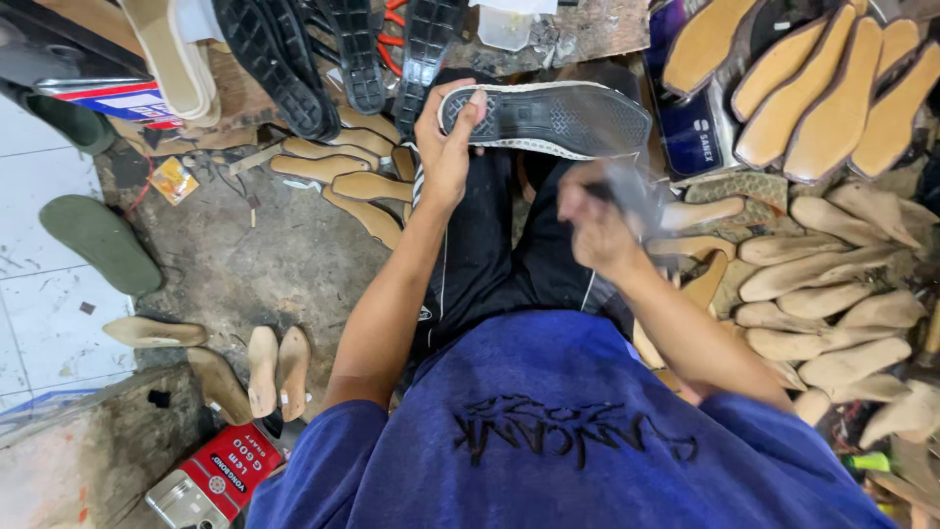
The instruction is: The person uses a curved metal tool to press and shape the edge of a shoe sole. They repeatedly pry and smooth the sole perimeter, then inspect the fit and alignment of the sole to the shoe upper.
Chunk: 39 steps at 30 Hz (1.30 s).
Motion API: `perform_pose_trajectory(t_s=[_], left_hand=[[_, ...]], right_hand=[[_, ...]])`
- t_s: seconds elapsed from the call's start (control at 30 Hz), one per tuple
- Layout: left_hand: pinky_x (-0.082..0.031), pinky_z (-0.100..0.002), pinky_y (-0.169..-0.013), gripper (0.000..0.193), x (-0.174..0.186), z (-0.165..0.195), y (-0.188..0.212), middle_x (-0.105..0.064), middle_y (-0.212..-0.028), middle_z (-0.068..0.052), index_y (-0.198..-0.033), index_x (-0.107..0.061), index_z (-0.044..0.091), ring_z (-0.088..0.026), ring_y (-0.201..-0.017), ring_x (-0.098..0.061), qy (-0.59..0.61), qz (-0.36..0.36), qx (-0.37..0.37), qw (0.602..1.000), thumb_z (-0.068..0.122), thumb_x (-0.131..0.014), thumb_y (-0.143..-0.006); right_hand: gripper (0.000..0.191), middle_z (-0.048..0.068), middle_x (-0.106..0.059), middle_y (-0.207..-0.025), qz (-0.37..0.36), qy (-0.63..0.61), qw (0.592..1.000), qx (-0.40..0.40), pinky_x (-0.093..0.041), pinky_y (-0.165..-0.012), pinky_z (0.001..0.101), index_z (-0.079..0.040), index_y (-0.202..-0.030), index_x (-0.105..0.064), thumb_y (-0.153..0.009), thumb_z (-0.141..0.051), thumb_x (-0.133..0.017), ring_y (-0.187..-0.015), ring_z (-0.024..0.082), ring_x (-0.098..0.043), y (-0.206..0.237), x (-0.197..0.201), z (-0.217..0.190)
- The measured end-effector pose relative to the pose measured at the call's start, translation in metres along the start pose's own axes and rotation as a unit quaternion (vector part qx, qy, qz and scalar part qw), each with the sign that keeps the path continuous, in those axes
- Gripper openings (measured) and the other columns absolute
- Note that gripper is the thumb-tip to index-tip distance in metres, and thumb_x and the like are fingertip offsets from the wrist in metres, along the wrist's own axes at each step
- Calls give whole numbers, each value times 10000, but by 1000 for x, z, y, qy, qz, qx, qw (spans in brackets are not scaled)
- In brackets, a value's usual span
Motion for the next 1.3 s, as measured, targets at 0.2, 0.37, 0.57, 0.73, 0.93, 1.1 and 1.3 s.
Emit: perform_pose_trajectory(t_s=[0.2,0.37,0.57,0.73,0.93,1.1,1.3], left_hand=[[-460,-226,-543,254,-3,-1,0,-698,-908,-9,-1201,-663,32,-53,-715,-607,-7,3,38,999,164,-726,-994],[-444,-228,-525,255,-1,1,2,-682,-882,-2,-1203,-657,43,-50,-673,-583,21,1,36,999,155,-727,-985],[-498,-253,-704,254,-2,11,2,-686,-983,-24,-1215,-677,26,-88,-826,-618,-71,-13,-53,996,129,-758,-998],[-461,-244,-528,292,2,-5,6,-677,-909,-14,-1230,-645,47,-74,-704,-597,2,0,33,999,182,-737,-987],[-467,-251,-532,281,-2,3,6,-682,-932,-24,-1232,-630,44,-81,-730,-602,5,-16,29,999,177,-723,-1002],[-480,-254,-562,275,-2,4,9,-659,-927,-26,-1246,-629,44,-87,-743,-594,7,-11,37,999,172,-708,-1015],[-474,-251,-561,263,-4,5,11,-645,-931,-18,-1252,-621,52,-86,-762,-594,-7,-17,34,999,159,-687,-1021]], right_hand=[[253,106,-579,-927,35,-78,995,41,-494,-583,296,29,-1226,-578,-1105,-185,-635,-682,147,-551,25,32,39],[325,124,-602,-897,138,-197,927,287,-503,-608,328,-39,-1275,-560,-1061,-278,-610,-677,215,-562,50,57,6],[252,162,-574,-769,98,23,990,-96,-455,-524,310,-43,-1315,-560,-1101,-175,-564,-569,183,-534,48,52,86],[224,99,-590,-827,214,-202,913,282,-494,-580,305,-9,-1083,-554,-1123,-229,-578,-657,148,-583,80,82,32],[337,118,-548,-655,129,46,982,-133,-435,-476,313,10,-894,-540,-1072,-273,-579,-518,174,-529,59,56,100],[332,84,-571,-797,187,-155,922,301,-515,-568,339,-34,-1017,-503,-1083,-354,-564,-642,167,-584,77,70,9],[291,84,-543,-663,127,55,990,-34,-430,-471,300,20,-1211,-611,-1045,-217,-579,-511,163,-509,56,56,73]])
Point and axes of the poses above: each hand's wrist, its own y-axis away from the middle knuckle, its own x-axis out of the back of the hand, z = x × y, the point moved 10 cm from there along -y, towards the middle knuckle
